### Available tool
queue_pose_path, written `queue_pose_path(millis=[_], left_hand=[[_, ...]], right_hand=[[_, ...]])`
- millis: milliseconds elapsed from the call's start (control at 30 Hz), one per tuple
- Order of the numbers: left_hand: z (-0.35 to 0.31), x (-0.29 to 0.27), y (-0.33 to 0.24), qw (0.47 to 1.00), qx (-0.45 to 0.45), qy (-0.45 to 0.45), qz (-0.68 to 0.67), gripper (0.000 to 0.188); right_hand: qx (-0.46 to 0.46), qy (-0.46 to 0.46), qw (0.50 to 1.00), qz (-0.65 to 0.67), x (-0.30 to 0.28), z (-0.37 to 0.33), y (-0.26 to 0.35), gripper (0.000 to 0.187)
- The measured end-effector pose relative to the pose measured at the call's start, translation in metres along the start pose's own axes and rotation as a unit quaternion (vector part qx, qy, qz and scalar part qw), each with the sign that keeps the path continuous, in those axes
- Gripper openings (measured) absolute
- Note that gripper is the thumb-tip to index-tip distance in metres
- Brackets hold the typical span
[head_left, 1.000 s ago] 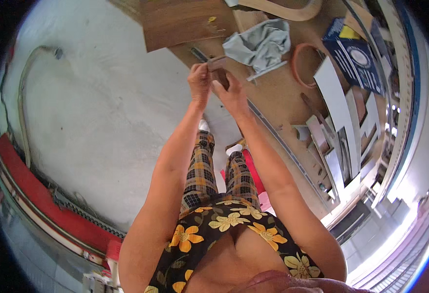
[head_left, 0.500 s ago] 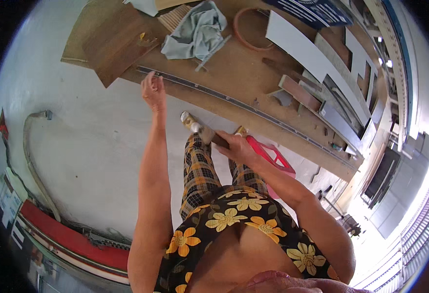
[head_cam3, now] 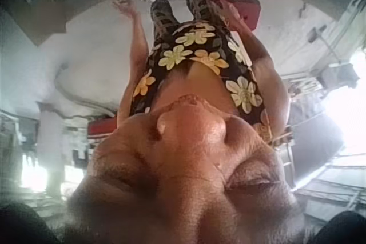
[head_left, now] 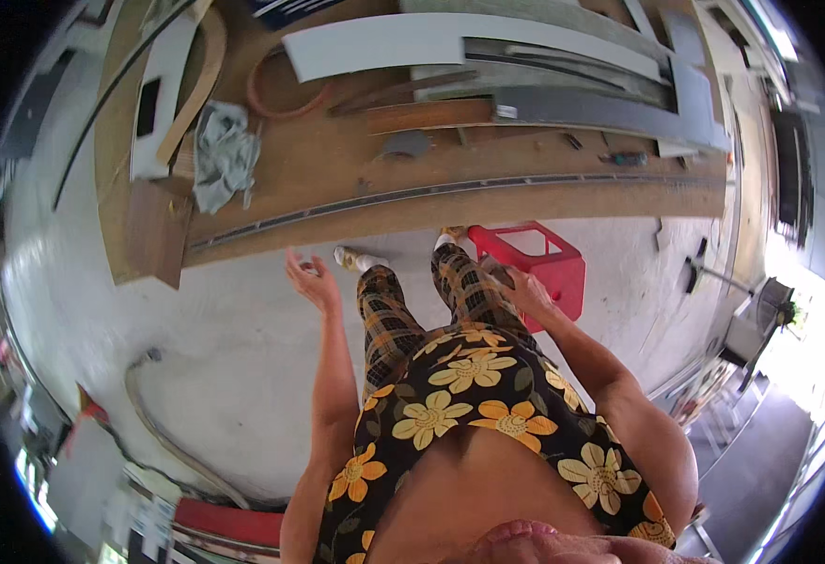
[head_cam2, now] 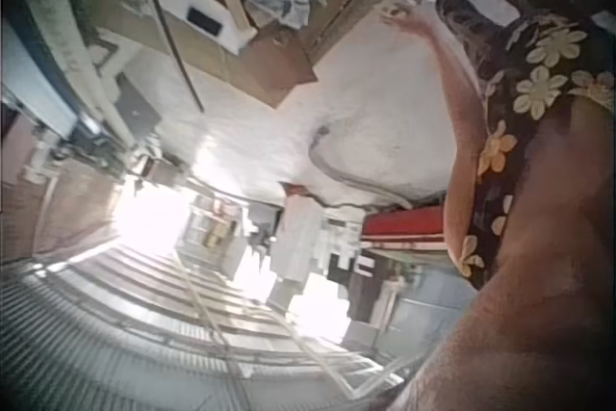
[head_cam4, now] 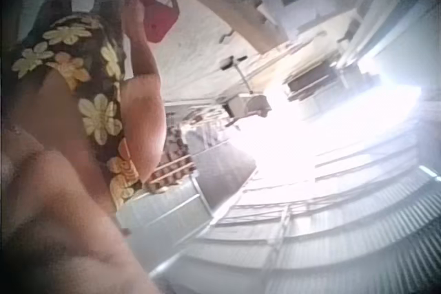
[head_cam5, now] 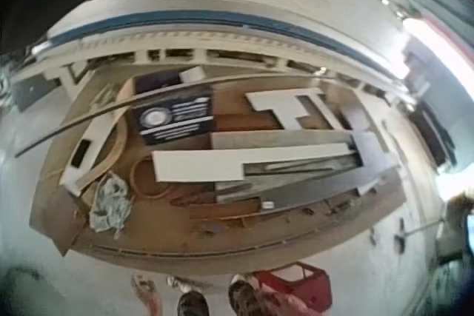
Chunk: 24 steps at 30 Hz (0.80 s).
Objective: Hammering a metal strip on a workbench to straighten or shape it.
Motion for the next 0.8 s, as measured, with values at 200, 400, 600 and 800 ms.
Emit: queue_pose_path(millis=[200,400,600,800], left_hand=[[-0.074,0.061,-0.083,0.986,0.076,0.141,-0.036,0.045],[-0.085,0.103,-0.136,0.943,0.2,0.261,-0.053,0.034],[-0.056,0.108,-0.137,0.925,0.235,0.3,-0.012,0.032],[-0.046,0.094,-0.137,0.9,0.27,0.342,-0.001,0.031]], right_hand=[[0.109,-0.1,0.987,0.061,-0.011,-0.034,-0.12,0.046],[0.247,-0.118,0.957,0.101,0.002,-0.082,-0.194,0.04],[0.334,-0.142,0.915,0.175,0.05,-0.124,-0.217,0.035],[0.387,-0.132,0.868,0.281,0.071,-0.161,-0.182,0.033]])
Point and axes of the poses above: each hand's wrist, its own z-axis towards the middle knuckle, its own x-axis out of the palm, y = z × x, the point moved 2 cm from there along z, towards the middle knuckle, and after that the axes turned 1 degree about x, right-handed, at the moved point
